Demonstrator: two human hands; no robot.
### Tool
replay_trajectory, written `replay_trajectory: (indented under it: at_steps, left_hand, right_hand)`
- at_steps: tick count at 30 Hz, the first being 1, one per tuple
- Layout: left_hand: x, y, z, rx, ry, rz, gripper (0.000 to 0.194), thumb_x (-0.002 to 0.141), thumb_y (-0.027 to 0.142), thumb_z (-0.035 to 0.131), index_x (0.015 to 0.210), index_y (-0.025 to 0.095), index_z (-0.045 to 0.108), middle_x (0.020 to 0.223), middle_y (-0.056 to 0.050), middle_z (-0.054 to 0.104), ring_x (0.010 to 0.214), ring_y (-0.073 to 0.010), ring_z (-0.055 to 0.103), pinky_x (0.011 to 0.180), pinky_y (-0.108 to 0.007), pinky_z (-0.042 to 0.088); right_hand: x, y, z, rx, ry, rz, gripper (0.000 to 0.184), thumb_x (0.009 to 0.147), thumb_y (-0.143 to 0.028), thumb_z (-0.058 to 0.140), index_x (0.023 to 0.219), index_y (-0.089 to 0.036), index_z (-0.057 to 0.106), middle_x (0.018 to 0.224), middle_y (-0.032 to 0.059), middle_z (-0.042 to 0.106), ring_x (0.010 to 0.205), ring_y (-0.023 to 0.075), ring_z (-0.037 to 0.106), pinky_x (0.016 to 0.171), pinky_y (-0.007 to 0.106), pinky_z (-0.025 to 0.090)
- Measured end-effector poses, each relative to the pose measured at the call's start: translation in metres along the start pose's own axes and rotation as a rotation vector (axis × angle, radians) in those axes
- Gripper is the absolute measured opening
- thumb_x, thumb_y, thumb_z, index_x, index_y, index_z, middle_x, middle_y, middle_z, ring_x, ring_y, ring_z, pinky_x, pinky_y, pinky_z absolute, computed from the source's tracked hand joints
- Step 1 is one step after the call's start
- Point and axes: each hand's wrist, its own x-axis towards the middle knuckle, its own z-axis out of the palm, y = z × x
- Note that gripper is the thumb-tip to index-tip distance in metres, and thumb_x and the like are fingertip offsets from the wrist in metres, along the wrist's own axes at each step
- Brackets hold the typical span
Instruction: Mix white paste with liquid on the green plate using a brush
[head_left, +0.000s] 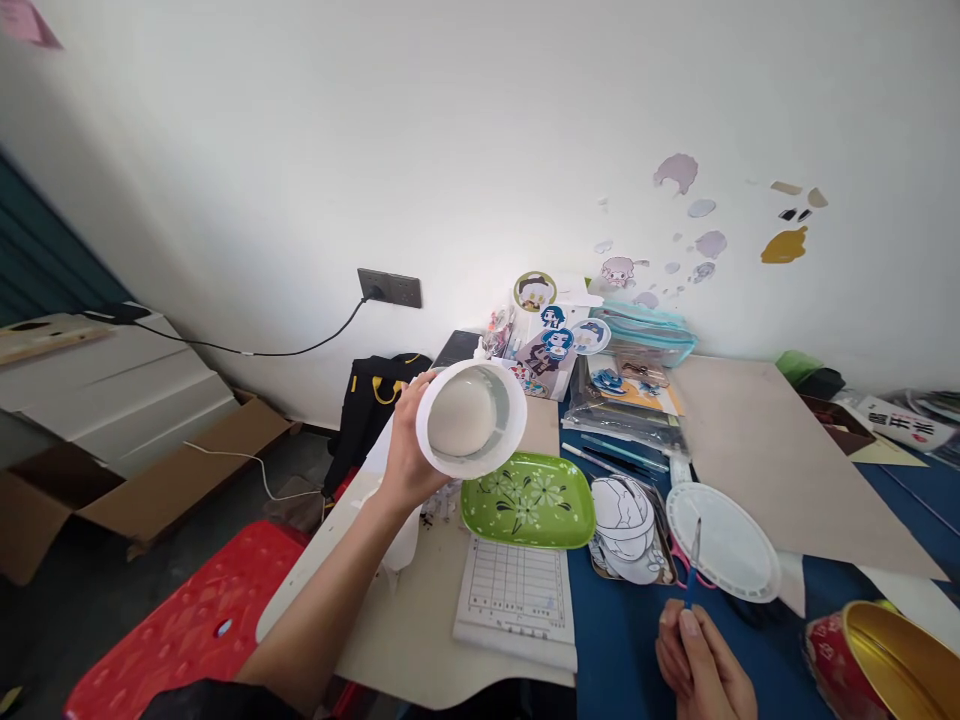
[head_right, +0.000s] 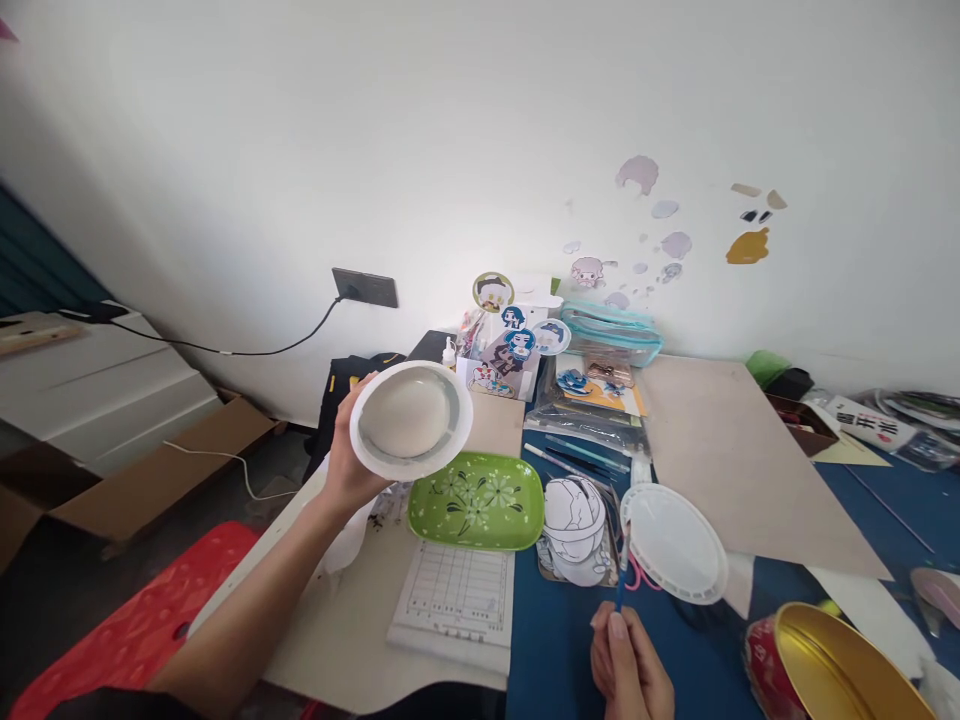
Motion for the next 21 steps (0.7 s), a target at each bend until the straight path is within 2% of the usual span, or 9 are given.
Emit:
replay_trajectory:
  at_steps: [4,7,10,12,14,16,19,21]
  left_hand:
    - [0.010,-0.006,0.008,0.018,-0.016,0.111,0.106,0.054,0.043,0.083,0.140,0.026,0.023,0.137,-0.016,0.041,0.130,-0.0380,0.037,0.109,-0.060,0.023]
    - [0.013,-0.011,0.015,0.012,-0.007,0.166,0.103,0.056,0.044,0.082,0.141,0.025,0.025,0.136,-0.018,0.043,0.129,-0.0396,0.038,0.107,-0.064,0.021]
    - [0.011,-0.014,0.017,-0.010,-0.002,0.267,0.106,0.060,0.045,0.081,0.144,0.026,0.018,0.138,-0.019,0.041,0.128,-0.0387,0.039,0.106,-0.066,0.023]
    - [0.008,-0.015,0.017,-0.014,-0.010,0.303,0.105,0.062,0.045,0.079,0.144,0.027,0.016,0.138,-0.019,0.040,0.128,-0.0383,0.040,0.106,-0.066,0.024]
    - [0.006,-0.015,0.017,-0.014,-0.017,0.309,0.104,0.063,0.045,0.078,0.145,0.027,0.016,0.138,-0.019,0.040,0.128,-0.0384,0.040,0.106,-0.066,0.025]
    - [0.004,-0.014,0.017,-0.014,-0.023,0.300,0.102,0.064,0.046,0.077,0.145,0.028,0.016,0.138,-0.018,0.041,0.128,-0.0383,0.040,0.105,-0.066,0.026]
    - [0.002,-0.014,0.017,-0.015,-0.019,0.294,0.100,0.065,0.046,0.077,0.144,0.028,0.018,0.136,-0.018,0.043,0.126,-0.0382,0.042,0.105,-0.066,0.027]
    - [0.002,-0.014,0.017,-0.022,-0.013,0.306,0.100,0.064,0.045,0.077,0.144,0.026,0.020,0.136,-0.019,0.044,0.126,-0.0385,0.042,0.105,-0.066,0.026]
  right_hand:
    - [-0.010,-0.008,0.012,-0.031,-0.039,-0.043,0.043,0.072,-0.050,0.070,0.101,-0.017,0.065,0.061,-0.0024,0.045,0.047,0.0071,0.035,0.040,0.021,0.028]
    - [-0.021,-0.020,0.022,-0.075,-0.043,-0.100,0.052,0.078,-0.046,0.065,0.124,-0.026,0.052,0.082,0.0014,0.058,0.042,0.0060,0.039,0.034,0.019,0.030]
    - [-0.024,-0.039,0.025,-0.086,-0.097,-0.170,0.033,0.083,-0.041,0.061,0.113,-0.027,0.057,0.095,0.0058,0.063,0.042,0.0080,0.049,0.030,0.020,0.036]
    - [-0.018,-0.056,0.025,-0.059,-0.226,-0.196,0.021,0.086,-0.038,0.057,0.100,-0.023,0.064,0.093,0.0082,0.065,0.048,0.0129,0.058,0.035,0.023,0.043]
    - [-0.007,-0.071,0.028,-0.028,-0.387,-0.262,0.020,0.087,-0.034,0.056,0.099,-0.023,0.066,0.092,0.0097,0.066,0.057,0.0177,0.064,0.040,0.026,0.048]
    - [0.006,-0.081,0.037,-0.008,-0.494,-0.376,0.018,0.086,-0.029,0.058,0.102,-0.025,0.065,0.089,0.0085,0.066,0.065,0.0200,0.065,0.045,0.028,0.050]
    - [0.019,-0.079,0.059,0.028,-0.514,-0.538,0.014,0.087,-0.029,0.055,0.095,-0.023,0.066,0.079,0.0054,0.064,0.070,0.0184,0.061,0.052,0.027,0.048]
    - [0.022,-0.069,0.071,0.062,-0.471,-0.596,0.030,0.091,-0.037,0.043,0.086,-0.020,0.067,0.072,0.0052,0.061,0.066,0.0165,0.057,0.055,0.028,0.046]
